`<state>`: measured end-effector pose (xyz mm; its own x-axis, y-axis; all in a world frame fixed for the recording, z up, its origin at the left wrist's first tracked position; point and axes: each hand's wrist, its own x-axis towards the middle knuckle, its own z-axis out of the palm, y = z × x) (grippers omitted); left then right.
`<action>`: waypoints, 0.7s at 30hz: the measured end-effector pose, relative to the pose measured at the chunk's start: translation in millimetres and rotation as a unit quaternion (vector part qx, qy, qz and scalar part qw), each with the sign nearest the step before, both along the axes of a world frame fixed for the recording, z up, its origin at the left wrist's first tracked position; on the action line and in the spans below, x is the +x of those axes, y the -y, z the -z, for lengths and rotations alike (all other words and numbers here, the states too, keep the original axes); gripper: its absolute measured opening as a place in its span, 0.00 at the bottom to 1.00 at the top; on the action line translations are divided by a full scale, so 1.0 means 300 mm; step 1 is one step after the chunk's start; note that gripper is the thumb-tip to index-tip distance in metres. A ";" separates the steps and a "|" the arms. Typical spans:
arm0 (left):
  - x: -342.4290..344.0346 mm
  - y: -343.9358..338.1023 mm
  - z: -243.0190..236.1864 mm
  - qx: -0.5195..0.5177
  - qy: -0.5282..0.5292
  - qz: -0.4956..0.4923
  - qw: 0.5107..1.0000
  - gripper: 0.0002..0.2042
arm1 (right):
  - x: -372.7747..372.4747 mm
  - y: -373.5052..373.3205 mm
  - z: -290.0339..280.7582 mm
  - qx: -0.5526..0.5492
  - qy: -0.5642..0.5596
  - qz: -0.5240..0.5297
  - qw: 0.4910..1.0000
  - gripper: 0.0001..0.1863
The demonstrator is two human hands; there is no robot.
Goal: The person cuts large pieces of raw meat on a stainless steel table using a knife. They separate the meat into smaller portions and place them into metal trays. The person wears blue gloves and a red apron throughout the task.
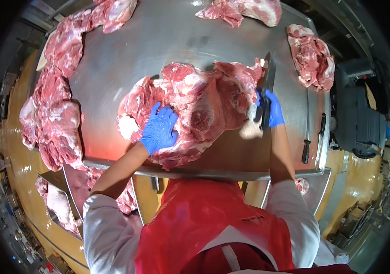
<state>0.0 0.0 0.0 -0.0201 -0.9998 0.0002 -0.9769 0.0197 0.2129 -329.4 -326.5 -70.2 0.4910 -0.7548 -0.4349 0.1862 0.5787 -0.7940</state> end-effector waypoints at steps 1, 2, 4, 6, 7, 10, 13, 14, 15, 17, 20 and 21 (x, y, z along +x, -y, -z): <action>-0.048 -0.012 -0.011 0.004 0.005 0.005 1.000 0.27 | 0.001 0.042 -0.024 0.019 -0.010 0.001 1.000 0.23; -0.098 -0.021 -0.023 0.009 0.009 0.011 1.000 0.27 | -0.005 0.077 -0.047 0.038 -0.021 0.002 0.999 0.18; 0.044 -0.016 -0.072 0.067 0.039 0.022 0.997 0.26 | 0.246 0.013 0.016 0.072 0.022 0.025 0.997 0.15; 0.015 0.019 -0.043 0.065 0.067 0.020 0.995 0.25 | 0.279 0.052 -0.008 0.054 0.012 -0.002 0.998 0.13; 0.006 0.014 -0.033 0.064 0.062 0.020 0.996 0.25 | 0.264 0.045 -0.011 0.030 0.018 0.003 0.999 0.13; -0.009 -0.012 -0.020 0.080 0.072 0.010 0.994 0.25 | 0.266 -0.002 -0.127 0.024 0.044 -0.022 0.999 0.16; 0.004 0.030 -0.001 0.054 0.088 0.004 0.995 0.24 | 0.298 -0.017 -0.390 -0.204 -0.100 -0.130 0.965 0.15; 0.021 0.041 -0.001 0.009 0.089 0.007 0.996 0.23 | 0.331 -0.053 -0.471 -0.229 -0.108 -0.168 0.953 0.17; 0.030 0.065 0.003 -0.007 0.079 0.007 0.997 0.22 | 0.360 -0.087 -0.526 -0.260 -0.100 -0.207 0.938 0.14; 0.062 0.094 0.005 -0.036 0.065 0.004 0.997 0.21 | 0.437 -0.171 -0.617 -0.320 -0.078 -0.284 0.901 0.09; 0.050 0.057 -0.007 -0.120 0.061 -0.030 0.990 0.17 | 0.545 -0.408 -0.644 -0.552 -0.034 -0.236 0.799 0.07; 0.045 0.051 -0.025 -0.156 0.061 -0.037 0.985 0.16 | 0.584 -0.467 -0.599 -0.629 -0.041 -0.205 0.749 0.06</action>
<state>13.5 -15.4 7.5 0.0346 -0.9503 0.3094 -0.9961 -0.0075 0.0885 -154.3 -186.4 109.5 0.8041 -0.3864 0.4518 0.1175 -0.6417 -0.7579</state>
